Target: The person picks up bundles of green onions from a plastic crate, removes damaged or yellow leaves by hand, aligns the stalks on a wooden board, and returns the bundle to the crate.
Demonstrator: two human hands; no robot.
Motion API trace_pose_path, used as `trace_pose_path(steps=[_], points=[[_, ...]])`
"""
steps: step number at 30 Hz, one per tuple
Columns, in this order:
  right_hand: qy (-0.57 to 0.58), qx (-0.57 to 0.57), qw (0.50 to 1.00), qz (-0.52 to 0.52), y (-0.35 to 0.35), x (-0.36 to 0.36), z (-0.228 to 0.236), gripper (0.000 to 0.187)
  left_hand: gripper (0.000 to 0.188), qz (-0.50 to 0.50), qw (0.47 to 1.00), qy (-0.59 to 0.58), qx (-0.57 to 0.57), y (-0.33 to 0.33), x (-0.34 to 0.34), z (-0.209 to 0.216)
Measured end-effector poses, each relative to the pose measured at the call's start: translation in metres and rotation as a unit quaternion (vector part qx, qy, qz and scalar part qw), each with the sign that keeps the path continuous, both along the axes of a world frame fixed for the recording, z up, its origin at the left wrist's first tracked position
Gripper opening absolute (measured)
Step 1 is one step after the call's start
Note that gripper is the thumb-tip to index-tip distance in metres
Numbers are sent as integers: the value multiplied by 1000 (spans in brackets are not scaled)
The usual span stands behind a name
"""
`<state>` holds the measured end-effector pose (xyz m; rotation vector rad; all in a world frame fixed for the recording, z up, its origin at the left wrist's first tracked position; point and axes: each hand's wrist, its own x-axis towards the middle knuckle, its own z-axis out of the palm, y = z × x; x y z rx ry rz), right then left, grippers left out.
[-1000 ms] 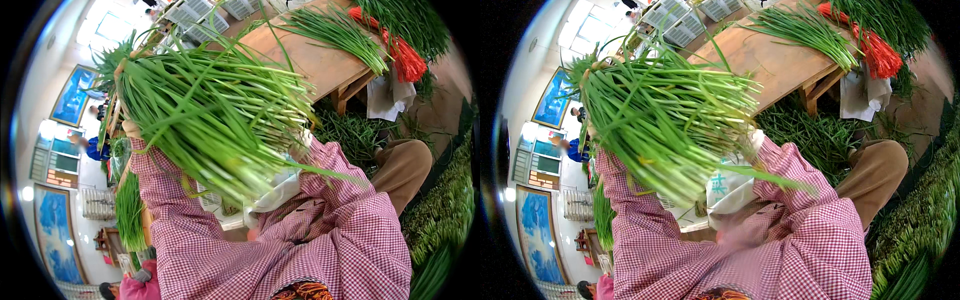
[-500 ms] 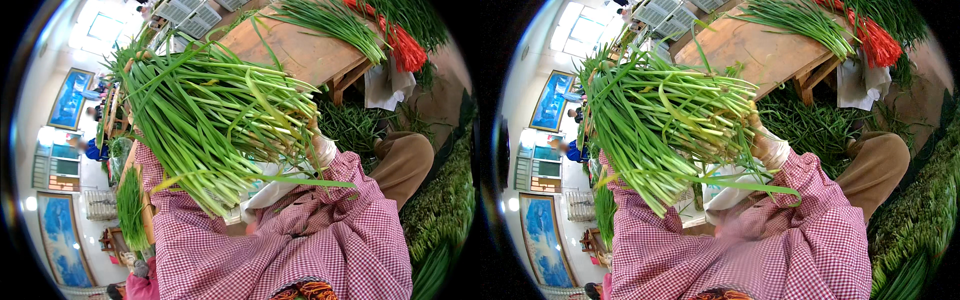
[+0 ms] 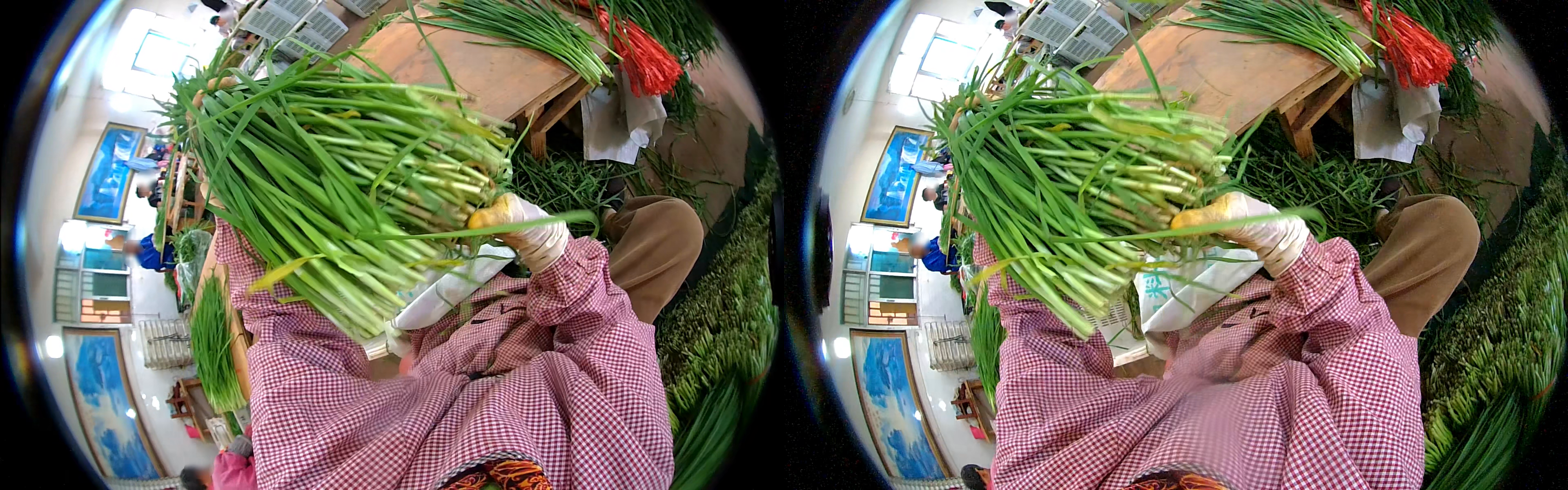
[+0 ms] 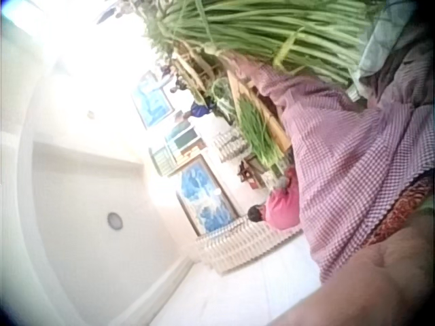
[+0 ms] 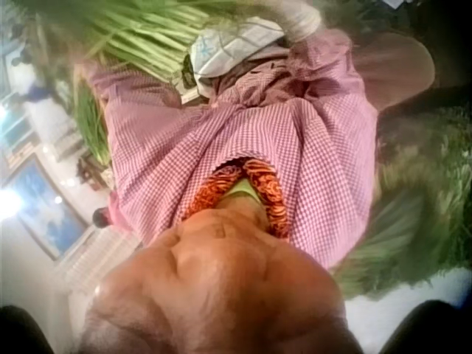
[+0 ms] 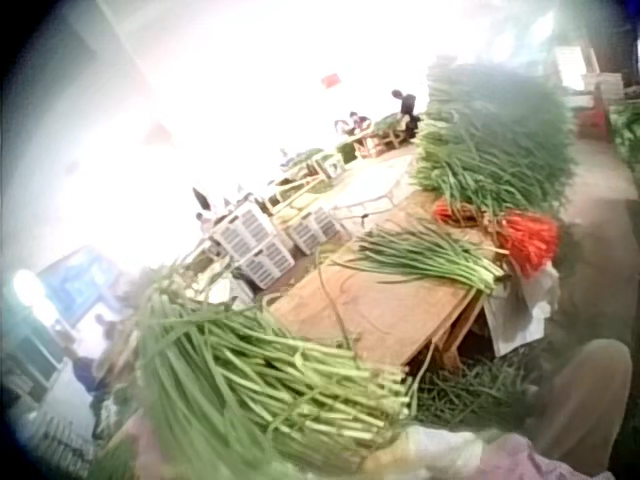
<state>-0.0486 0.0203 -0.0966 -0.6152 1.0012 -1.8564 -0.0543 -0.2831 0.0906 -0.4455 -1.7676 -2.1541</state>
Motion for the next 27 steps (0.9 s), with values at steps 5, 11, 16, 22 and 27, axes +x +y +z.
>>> trace_pose_path(steps=[5,11,16,22,27], points=[[8,-5,1000,14,14,4,37,36,32,11,1000,4,2,0,12,6],[55,-5,998,5,47,11,17,27,32,15,1000,0,12,-19,22,15],[-301,-11,926,-229,94,30,-68,19,31,-107,991,-40,69,-49,17,37],[-235,-67,958,-151,9,0,-71,48,32,-69,997,-21,-5,-26,27,60],[-231,-275,932,-48,-61,-14,-16,51,28,-6,997,59,-52,-6,33,48]])
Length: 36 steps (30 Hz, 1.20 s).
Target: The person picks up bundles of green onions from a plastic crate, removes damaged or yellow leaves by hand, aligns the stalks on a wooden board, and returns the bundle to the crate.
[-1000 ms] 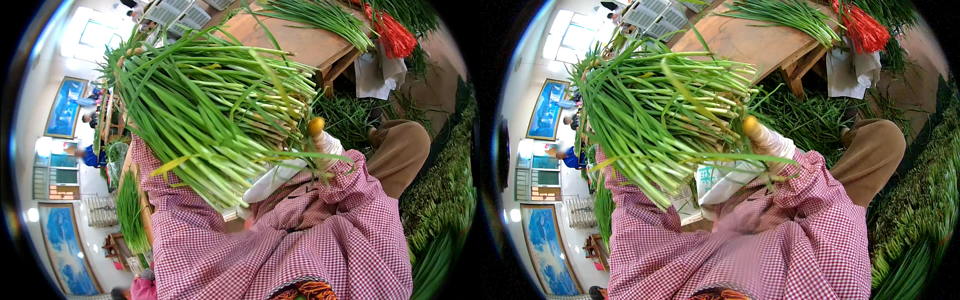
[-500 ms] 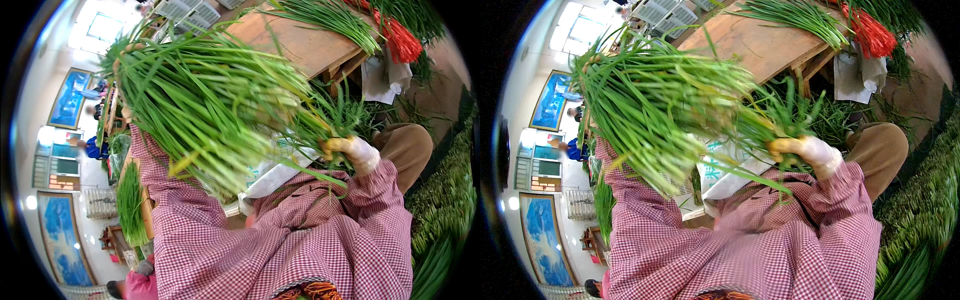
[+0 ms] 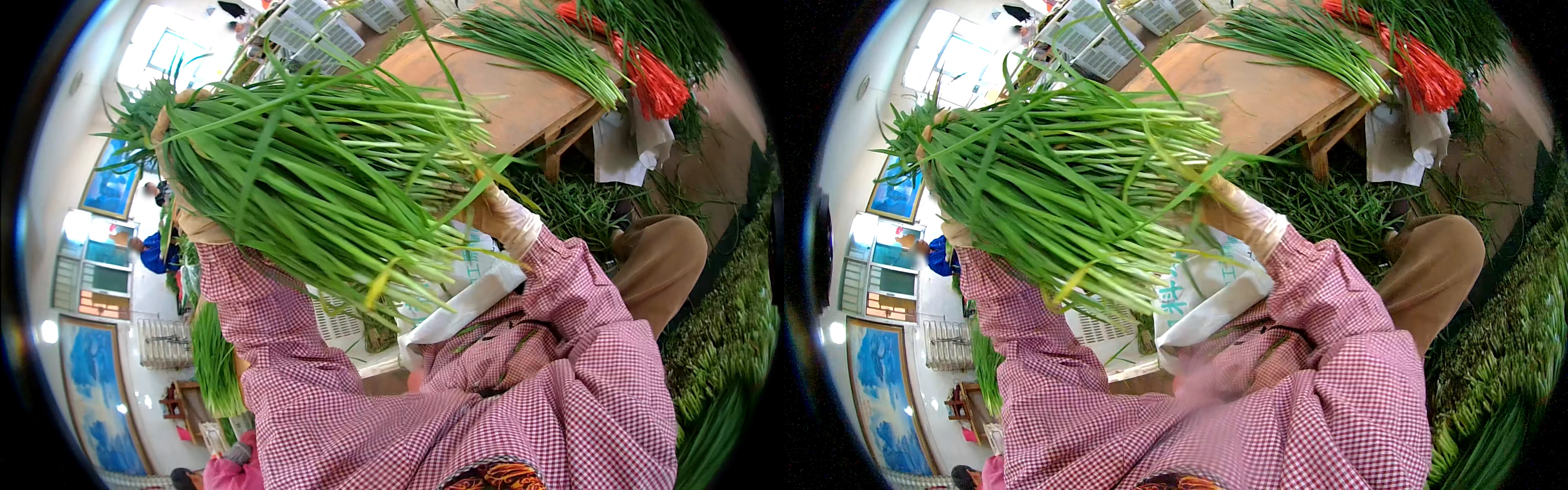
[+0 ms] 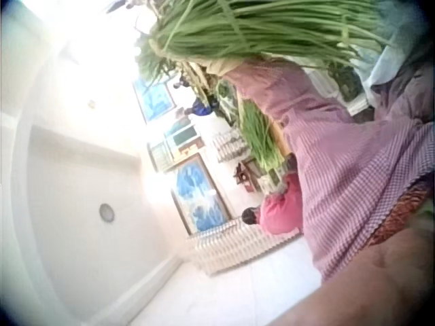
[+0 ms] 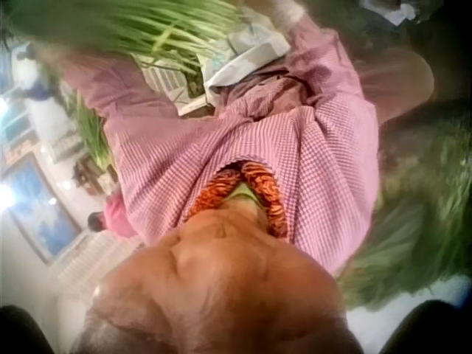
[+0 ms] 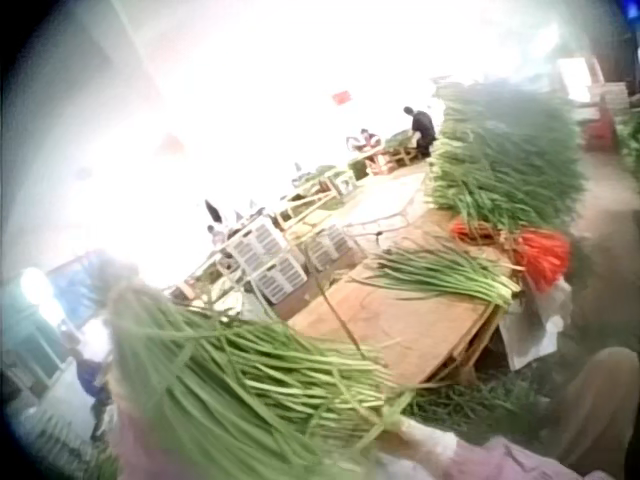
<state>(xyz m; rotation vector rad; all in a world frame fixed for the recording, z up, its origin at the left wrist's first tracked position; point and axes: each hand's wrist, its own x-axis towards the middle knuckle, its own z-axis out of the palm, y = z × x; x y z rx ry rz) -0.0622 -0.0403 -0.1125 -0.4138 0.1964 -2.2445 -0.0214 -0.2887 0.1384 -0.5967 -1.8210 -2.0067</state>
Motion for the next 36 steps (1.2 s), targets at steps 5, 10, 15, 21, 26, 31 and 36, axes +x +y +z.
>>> trace_pose_path(steps=[5,10,15,21,26,31,36], points=[[-1,60,997,-43,-8,8,47,41,24,31,999,-15,14,27,25,10],[33,55,997,-44,2,-6,23,38,16,-83,985,-98,118,31,19,16],[58,63,996,-29,32,8,75,41,15,-114,982,-90,122,27,6,14],[24,99,993,-54,43,-9,74,33,21,-34,991,-77,104,68,9,10],[77,91,993,-9,35,-10,58,30,22,18,997,-32,65,53,1,15],[18,55,998,-21,41,-8,63,31,28,96,995,-15,-24,43,3,17],[-12,73,997,-26,32,-8,68,32,30,91,996,3,-22,58,2,13]])
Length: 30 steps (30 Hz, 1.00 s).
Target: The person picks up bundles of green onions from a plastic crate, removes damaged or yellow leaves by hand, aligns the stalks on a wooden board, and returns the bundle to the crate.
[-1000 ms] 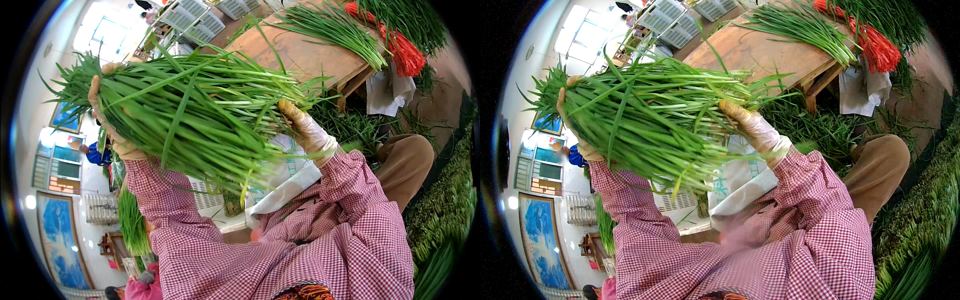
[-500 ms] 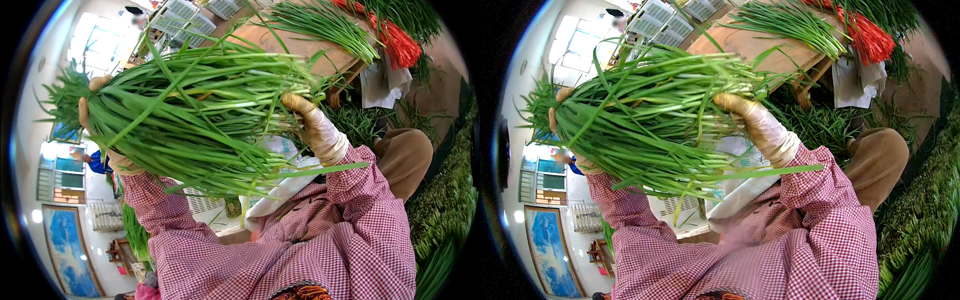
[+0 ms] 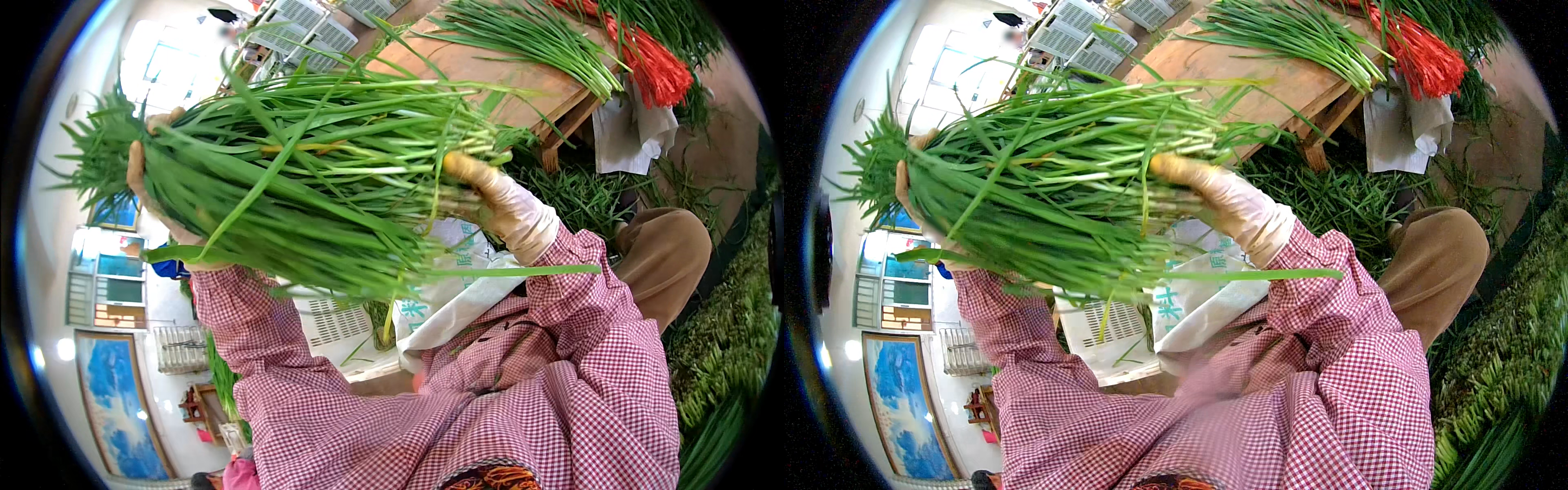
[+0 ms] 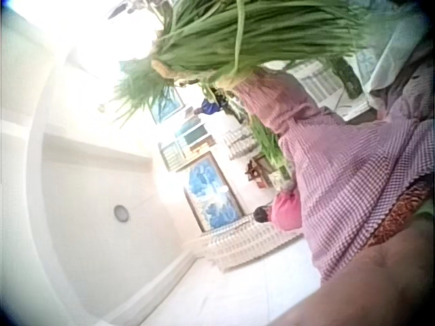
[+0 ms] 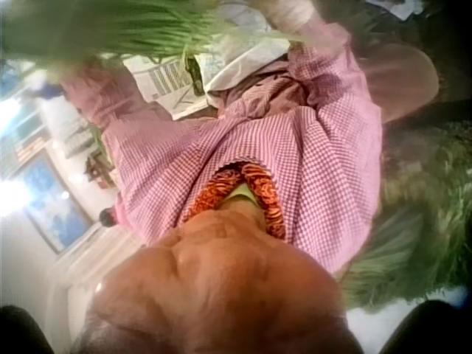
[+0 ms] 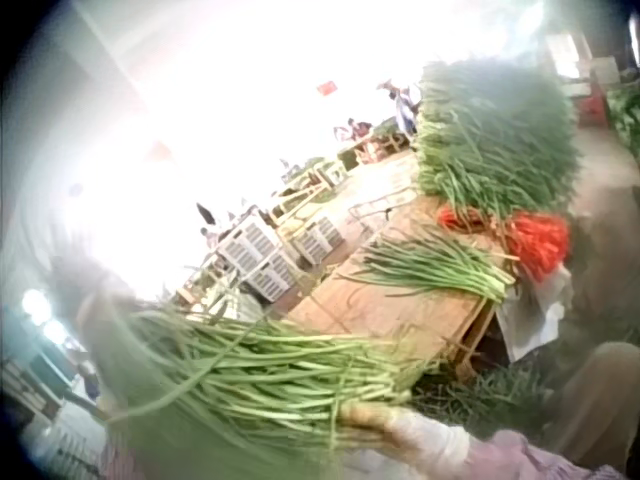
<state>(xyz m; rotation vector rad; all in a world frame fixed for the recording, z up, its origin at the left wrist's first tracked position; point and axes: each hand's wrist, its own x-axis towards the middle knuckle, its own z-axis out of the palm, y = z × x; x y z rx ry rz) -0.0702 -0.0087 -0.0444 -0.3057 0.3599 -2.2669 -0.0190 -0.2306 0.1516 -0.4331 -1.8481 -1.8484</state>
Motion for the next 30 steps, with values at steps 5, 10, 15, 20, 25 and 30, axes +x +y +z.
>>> trace_pose_path(steps=[5,10,15,20,25,30], points=[[45,-62,997,28,-6,-4,-7,17,26,99,986,88,-97,-18,-12,-2],[26,-110,992,-62,3,-6,10,29,38,11,995,72,-62,-53,-25,-16],[124,-68,988,-54,40,-7,-25,31,32,-56,997,41,-42,-60,-31,-9],[-35,52,992,-113,50,-12,-111,24,26,15,997,61,-43,-97,-22,18],[75,50,996,4,-25,6,-74,57,23,46,994,101,26,-72,-51,0],[-147,-29,988,-36,-53,19,-36,57,26,43,996,67,39,-86,-45,11]])
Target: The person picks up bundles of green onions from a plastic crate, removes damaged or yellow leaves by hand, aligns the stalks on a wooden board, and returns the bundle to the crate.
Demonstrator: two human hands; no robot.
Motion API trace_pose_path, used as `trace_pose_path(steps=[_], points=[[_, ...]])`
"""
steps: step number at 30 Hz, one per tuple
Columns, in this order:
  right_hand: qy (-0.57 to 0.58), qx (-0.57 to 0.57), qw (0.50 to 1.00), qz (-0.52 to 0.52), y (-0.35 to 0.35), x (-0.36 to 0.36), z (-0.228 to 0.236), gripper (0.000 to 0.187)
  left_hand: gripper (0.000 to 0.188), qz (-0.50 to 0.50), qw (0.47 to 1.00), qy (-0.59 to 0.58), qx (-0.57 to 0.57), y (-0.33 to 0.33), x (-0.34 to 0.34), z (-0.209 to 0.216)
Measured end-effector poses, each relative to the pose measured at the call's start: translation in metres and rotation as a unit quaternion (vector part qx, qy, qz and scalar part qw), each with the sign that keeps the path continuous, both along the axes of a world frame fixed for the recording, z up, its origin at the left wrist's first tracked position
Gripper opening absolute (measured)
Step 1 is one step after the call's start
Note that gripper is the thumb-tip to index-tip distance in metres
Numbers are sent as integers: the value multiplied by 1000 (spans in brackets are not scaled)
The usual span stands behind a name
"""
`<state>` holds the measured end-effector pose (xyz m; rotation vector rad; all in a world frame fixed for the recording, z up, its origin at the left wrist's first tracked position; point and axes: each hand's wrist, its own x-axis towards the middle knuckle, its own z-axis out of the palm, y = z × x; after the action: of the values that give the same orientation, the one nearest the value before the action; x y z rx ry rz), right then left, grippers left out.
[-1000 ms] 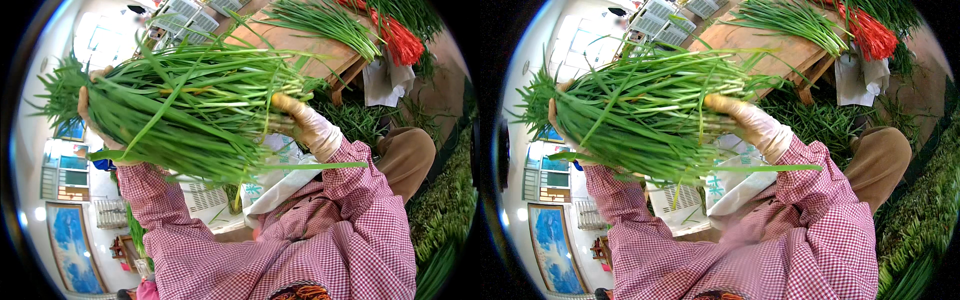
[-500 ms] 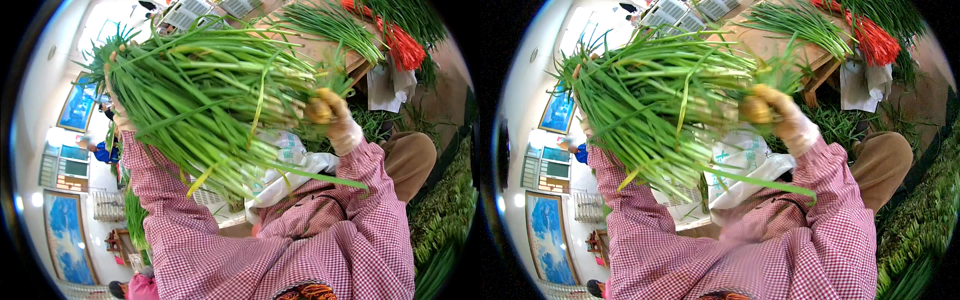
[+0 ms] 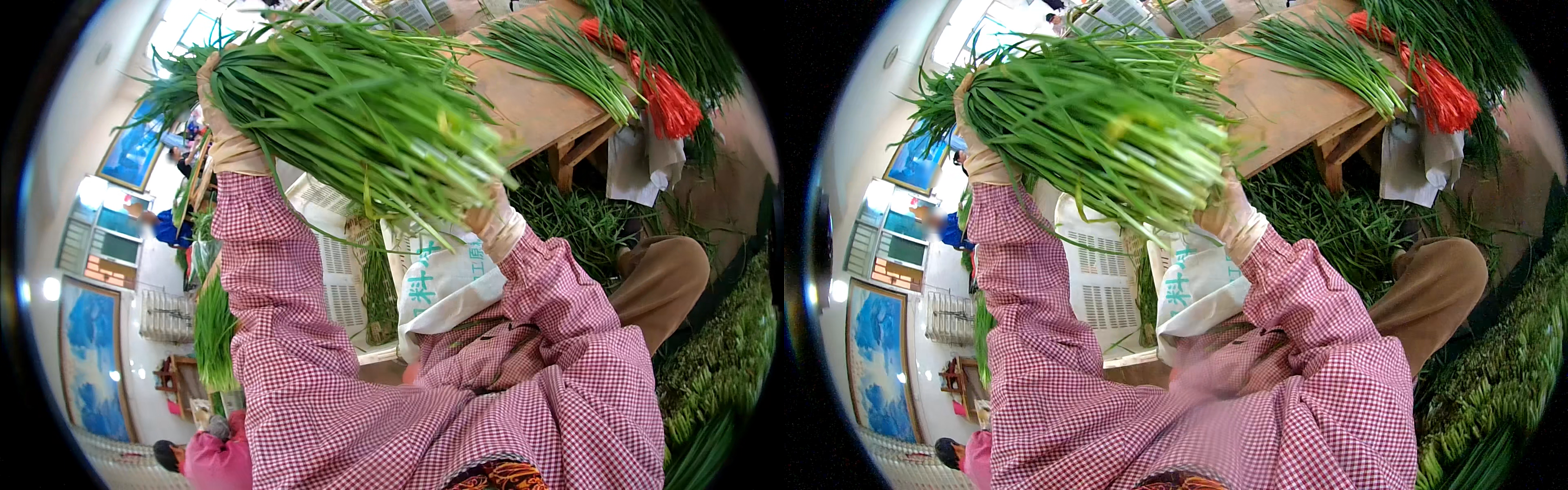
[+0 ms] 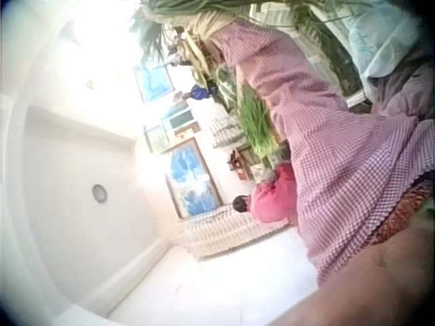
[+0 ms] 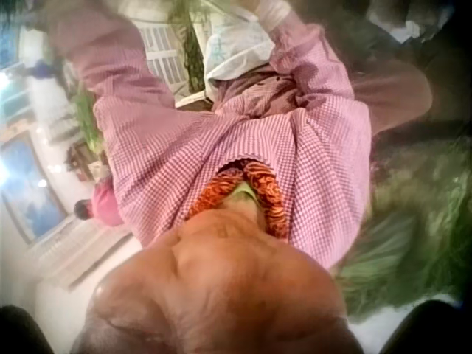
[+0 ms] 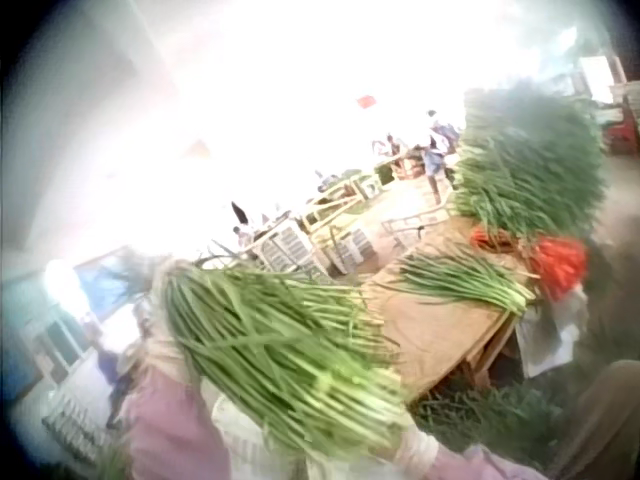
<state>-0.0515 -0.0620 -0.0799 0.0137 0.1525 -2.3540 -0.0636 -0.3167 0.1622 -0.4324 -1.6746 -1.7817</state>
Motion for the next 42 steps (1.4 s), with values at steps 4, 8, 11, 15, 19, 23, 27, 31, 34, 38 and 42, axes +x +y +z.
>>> trace_pose_path(steps=[4,8,11,15,19,23,27,31,34,38,42], points=[[53,-228,971,58,11,-2,2,59,40,164,959,88,-215,-32,5,-8],[153,-76,985,-30,11,-8,12,58,40,276,921,8,-275,-9,1,-11],[126,-121,984,-6,4,-22,0,58,26,335,903,28,-268,10,-20,-4],[71,-335,936,86,6,-18,10,58,32,-11,967,15,-254,-44,-11,25],[95,-156,982,-49,35,-19,14,51,33,15,999,-24,-42,2,-57,-7],[134,-129,983,-3,85,-14,-25,36,37,62,997,-35,8,5,-43,2],[125,95,987,-19,89,-12,-56,27,38,19,980,-82,182,81,-31,1],[229,38,972,43,26,-5,-32,49,37,91,991,2,98,69,-39,3],[195,-41,980,11,4,-20,2,43,36,50,995,11,87,74,-49,-10],[138,-73,986,-57,-11,-29,25,44,28,15,988,-25,150,67,-37,-9],[172,-16,982,-71,-4,-18,34,38,30,7,992,-28,121,61,-22,-5]])
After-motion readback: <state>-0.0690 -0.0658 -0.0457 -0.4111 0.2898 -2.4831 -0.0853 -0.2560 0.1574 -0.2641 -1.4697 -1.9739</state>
